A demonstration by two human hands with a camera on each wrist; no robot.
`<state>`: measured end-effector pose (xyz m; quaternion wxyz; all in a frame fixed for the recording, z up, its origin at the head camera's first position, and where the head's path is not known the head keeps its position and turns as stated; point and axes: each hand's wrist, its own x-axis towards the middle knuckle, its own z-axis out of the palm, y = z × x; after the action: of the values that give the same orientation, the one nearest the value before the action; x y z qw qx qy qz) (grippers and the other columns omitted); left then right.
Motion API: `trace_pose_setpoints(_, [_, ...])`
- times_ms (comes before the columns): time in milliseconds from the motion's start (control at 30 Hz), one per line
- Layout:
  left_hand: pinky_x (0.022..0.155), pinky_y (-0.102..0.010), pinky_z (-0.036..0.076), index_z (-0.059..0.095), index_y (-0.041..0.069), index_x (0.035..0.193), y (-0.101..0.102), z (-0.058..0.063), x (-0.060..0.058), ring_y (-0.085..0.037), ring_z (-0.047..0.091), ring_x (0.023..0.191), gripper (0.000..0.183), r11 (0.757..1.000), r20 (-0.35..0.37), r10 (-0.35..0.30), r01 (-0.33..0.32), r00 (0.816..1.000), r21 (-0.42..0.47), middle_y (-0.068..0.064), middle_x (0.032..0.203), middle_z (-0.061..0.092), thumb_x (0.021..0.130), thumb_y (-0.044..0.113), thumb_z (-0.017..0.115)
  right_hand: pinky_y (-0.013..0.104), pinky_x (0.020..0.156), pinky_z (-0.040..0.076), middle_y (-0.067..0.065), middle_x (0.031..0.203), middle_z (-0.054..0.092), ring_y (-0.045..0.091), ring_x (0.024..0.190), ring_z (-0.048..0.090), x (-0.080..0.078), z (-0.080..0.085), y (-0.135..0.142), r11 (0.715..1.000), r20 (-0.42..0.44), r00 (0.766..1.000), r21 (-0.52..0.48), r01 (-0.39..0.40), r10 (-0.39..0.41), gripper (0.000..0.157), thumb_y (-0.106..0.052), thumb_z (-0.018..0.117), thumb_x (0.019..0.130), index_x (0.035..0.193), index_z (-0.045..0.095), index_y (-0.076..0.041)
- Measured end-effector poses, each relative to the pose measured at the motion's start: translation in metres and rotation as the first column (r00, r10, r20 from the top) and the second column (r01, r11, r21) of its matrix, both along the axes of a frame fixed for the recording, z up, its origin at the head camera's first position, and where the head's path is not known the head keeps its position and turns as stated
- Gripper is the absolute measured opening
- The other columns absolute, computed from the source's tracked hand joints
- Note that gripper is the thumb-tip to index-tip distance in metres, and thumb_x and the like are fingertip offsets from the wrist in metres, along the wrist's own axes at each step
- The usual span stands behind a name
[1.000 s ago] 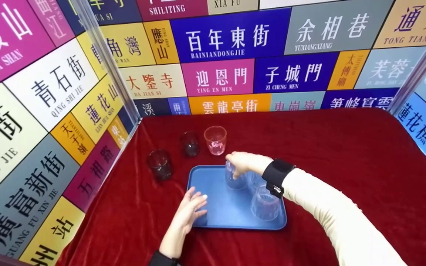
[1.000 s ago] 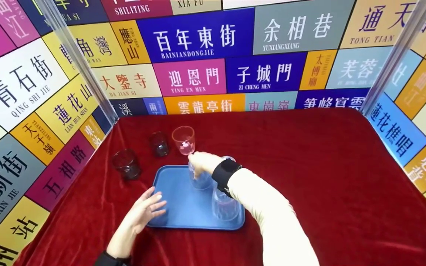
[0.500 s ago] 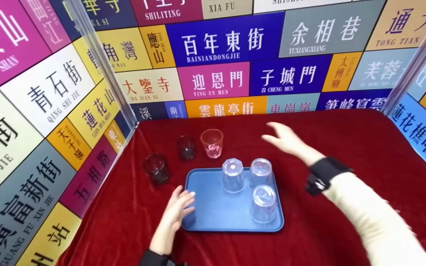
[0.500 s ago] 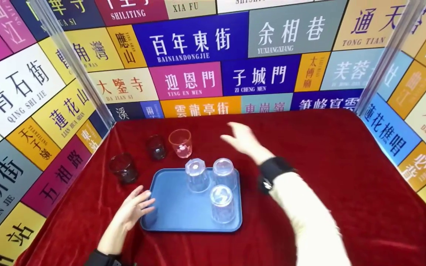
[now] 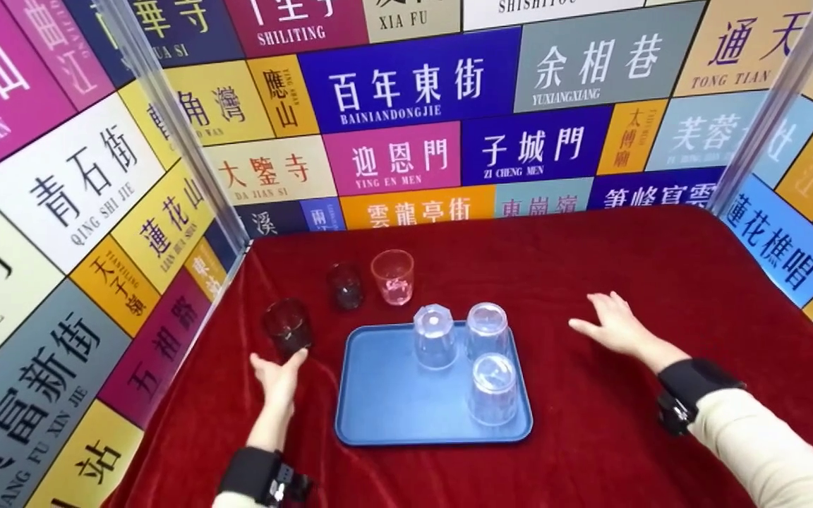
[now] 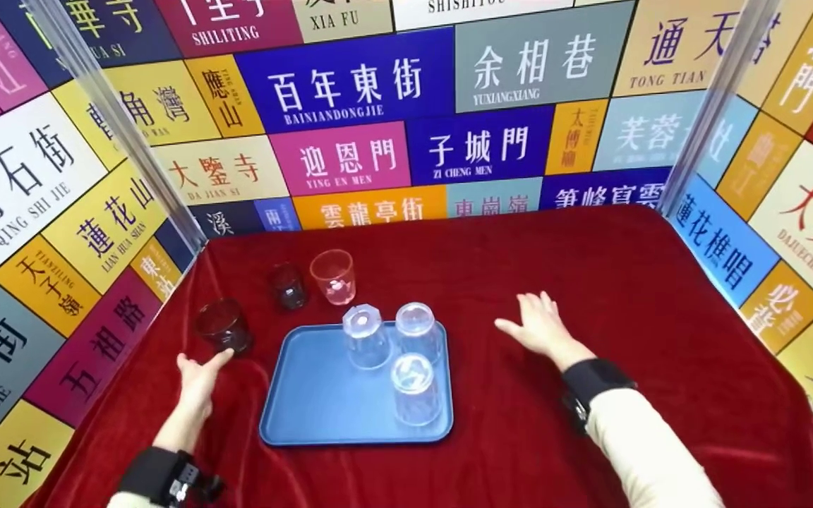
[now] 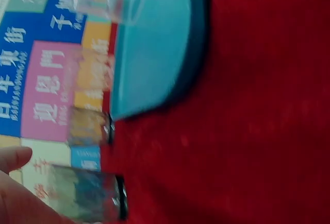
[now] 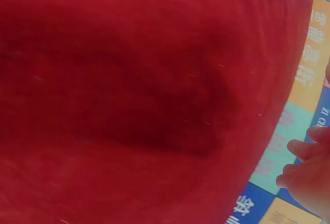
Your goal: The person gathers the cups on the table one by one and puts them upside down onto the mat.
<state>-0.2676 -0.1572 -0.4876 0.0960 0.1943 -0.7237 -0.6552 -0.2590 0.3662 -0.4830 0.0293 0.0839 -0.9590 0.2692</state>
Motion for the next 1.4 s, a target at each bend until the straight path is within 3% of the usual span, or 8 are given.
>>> trace_pose_setpoints(200, [0.101,-0.035,0.003,-0.015,0.001,0.130,-0.009,-0.015,-0.025,-0.027,-0.007,0.124,0.102,0.996,0.010,0.035,-0.034,0.999,-0.082,-0.022,0.135,-0.009,0.070,0.023,0.065,0.058,0.091,0.004,0.036,0.121,0.025,0.050,0.115,0.005,0.008,-0.001,0.003,1.000,0.019,1.000,0.005,0.000,0.000,0.073,-0.036,0.051,0.079,0.120,0.024,0.018])
trace_pose_setpoints(333, [0.101,-0.034,0.005,-0.012,0.002,0.131,-0.014,-0.025,-0.035,-0.027,-0.002,0.125,0.107,0.992,0.012,0.054,-0.052,0.998,-0.115,-0.021,0.136,-0.004,0.065,0.026,0.069,0.055,0.093,0.003,0.037,0.120,0.024,0.050,0.115,0.005,0.013,0.003,0.000,0.999,0.008,1.000,-0.033,-0.010,0.010,0.073,-0.036,0.052,0.078,0.119,0.024,0.018])
trace_pose_setpoints(600, [0.100,-0.036,0.013,-0.003,-0.001,0.131,-0.013,-0.024,-0.046,-0.033,0.012,0.122,0.108,0.971,-0.045,0.088,-0.096,0.995,-0.219,-0.029,0.131,0.010,0.058,0.023,0.074,0.053,0.093,0.009,0.033,0.124,0.025,0.047,0.117,0.007,0.028,0.004,-0.005,0.999,0.021,0.999,-0.017,-0.048,0.048,0.075,-0.038,0.054,0.077,0.123,0.025,0.014])
trace_pose_setpoints(733, [0.099,-0.037,0.016,0.003,-0.001,0.131,-0.013,-0.027,-0.055,-0.034,0.016,0.121,0.106,0.966,-0.062,0.121,-0.132,0.991,-0.221,-0.029,0.129,0.015,0.057,0.023,0.074,0.053,0.092,0.010,0.032,0.124,0.025,0.045,0.118,0.007,0.035,0.004,-0.007,0.999,0.018,0.999,-0.031,-0.043,0.044,0.074,-0.038,0.054,0.077,0.123,0.024,0.013])
trace_pose_setpoints(867, [0.098,-0.037,0.017,0.007,-0.002,0.130,-0.009,-0.030,-0.064,-0.033,0.019,0.120,0.104,0.966,-0.133,0.132,-0.157,0.982,-0.203,-0.028,0.128,0.019,0.055,0.022,0.075,0.053,0.093,0.010,0.030,0.125,0.025,0.044,0.119,0.007,0.039,0.005,-0.009,0.997,0.028,0.999,-0.061,-0.037,0.038,0.075,-0.039,0.053,0.077,0.125,0.024,0.011])
trace_pose_setpoints(1067, [0.098,-0.029,0.017,0.016,-0.004,0.127,-0.006,-0.031,-0.071,-0.027,0.024,0.118,0.097,0.971,-0.251,0.175,-0.210,0.952,-0.118,-0.023,0.126,0.026,0.054,0.015,0.077,0.053,0.093,0.009,0.029,0.126,0.025,0.043,0.119,0.007,0.044,0.006,-0.009,0.995,0.041,0.998,-0.098,-0.034,0.039,0.074,-0.039,0.053,0.077,0.125,0.025,0.009])
trace_pose_setpoints(1400, [0.097,-0.031,0.021,0.021,-0.006,0.124,-0.002,-0.028,-0.072,-0.028,0.028,0.115,0.091,0.971,-0.258,0.192,-0.220,0.947,-0.087,-0.022,0.123,0.030,0.054,0.012,0.076,0.054,0.092,0.009,0.030,0.127,0.022,0.043,0.119,0.006,0.052,0.004,-0.002,0.994,0.080,0.996,-0.108,-0.021,0.030,0.074,-0.038,0.053,0.077,0.126,0.022,0.009])
